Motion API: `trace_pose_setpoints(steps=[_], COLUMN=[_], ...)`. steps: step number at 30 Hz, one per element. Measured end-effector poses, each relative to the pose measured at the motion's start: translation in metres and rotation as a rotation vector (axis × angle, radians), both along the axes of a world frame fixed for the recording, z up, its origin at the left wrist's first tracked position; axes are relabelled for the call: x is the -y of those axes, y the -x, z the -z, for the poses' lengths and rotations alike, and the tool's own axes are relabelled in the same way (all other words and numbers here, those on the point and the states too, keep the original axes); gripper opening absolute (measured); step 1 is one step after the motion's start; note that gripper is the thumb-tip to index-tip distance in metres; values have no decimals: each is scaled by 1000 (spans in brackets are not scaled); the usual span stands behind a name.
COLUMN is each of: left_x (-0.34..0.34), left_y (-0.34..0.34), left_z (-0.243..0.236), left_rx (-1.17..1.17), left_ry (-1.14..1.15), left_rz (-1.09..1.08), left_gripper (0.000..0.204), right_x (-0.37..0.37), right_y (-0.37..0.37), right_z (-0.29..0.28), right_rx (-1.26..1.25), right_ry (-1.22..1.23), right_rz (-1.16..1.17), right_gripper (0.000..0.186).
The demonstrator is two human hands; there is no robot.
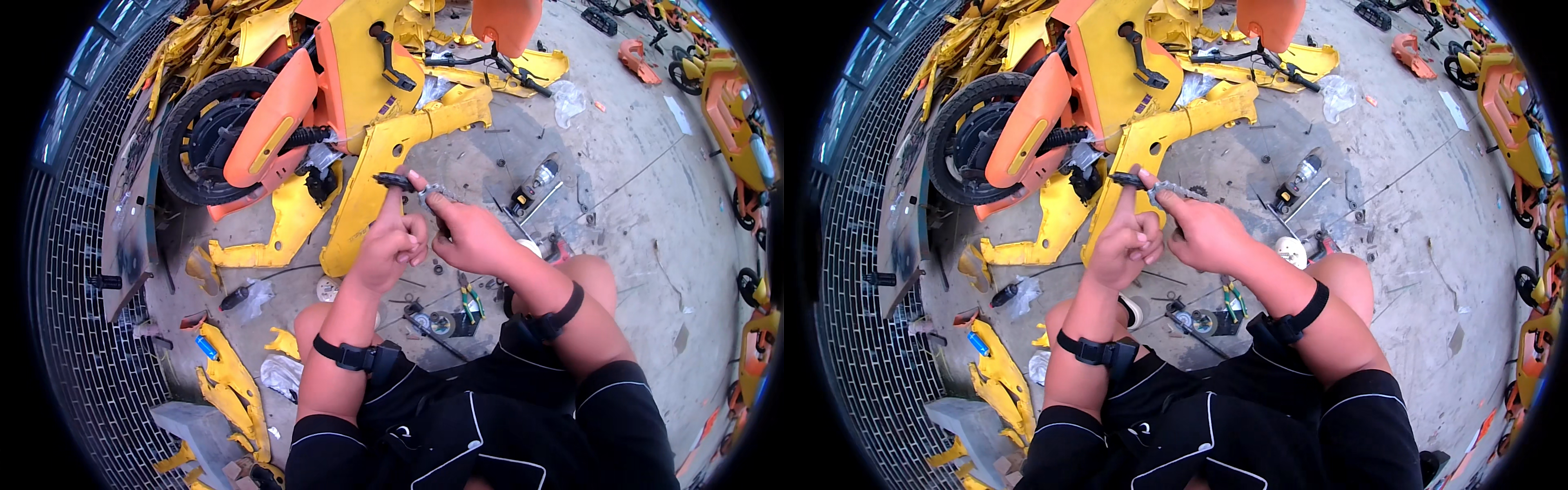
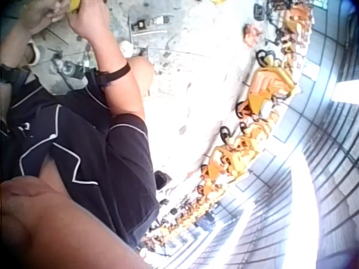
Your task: The person assembles or repairs a vehicle part by hand, using a power drill to secure components including a gear and a chain.
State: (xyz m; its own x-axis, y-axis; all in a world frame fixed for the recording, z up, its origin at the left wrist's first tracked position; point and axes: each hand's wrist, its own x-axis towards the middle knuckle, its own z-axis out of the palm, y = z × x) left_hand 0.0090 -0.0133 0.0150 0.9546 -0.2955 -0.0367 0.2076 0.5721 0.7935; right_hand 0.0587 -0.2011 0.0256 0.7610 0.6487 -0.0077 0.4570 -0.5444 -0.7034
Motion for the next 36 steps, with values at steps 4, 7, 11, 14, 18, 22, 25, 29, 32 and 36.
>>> trace_pose_setpoints(steps=[4,7,11,14,18,22,25,29,32,36], left_x=[-3,-3,-5,-5,-9,-9,-6,-10,-12,-21], left_y=[2,2,-1,-3,-2,1,4,6,8,10], left_z=[-10,-9,-5,-5,-3,-2,-4,-1,-5,-7], left_rx=[54,40,33,38,35,18,18,24,46,41], left_ry=[103,131,124,81,-49,-197,-265,-288,-319,-318], left_rz=[20,-16,-27,-36,-87,-72,-53,-62,-86,-14], left_gripper=[100,95,99,99,97,101,101,101,101,102], right_x=[7,3,0,-4,-15,-19,-23,-26,-28,-31], right_y=[-10,3,3,5,12,11,9,9,9,12], right_z=[37,45,54,51,33,22,8,0,2,16], right_rx=[-89,-228,-529,-307,-16,89,132,88,48,108], right_ry=[545,378,27,200,238,55,9,-1,0,37], right_rz=[-239,-133,13,91,223,205,172,55,21,-34], right_gripper=[50,44,44,52,76,90,93,95,93,69])
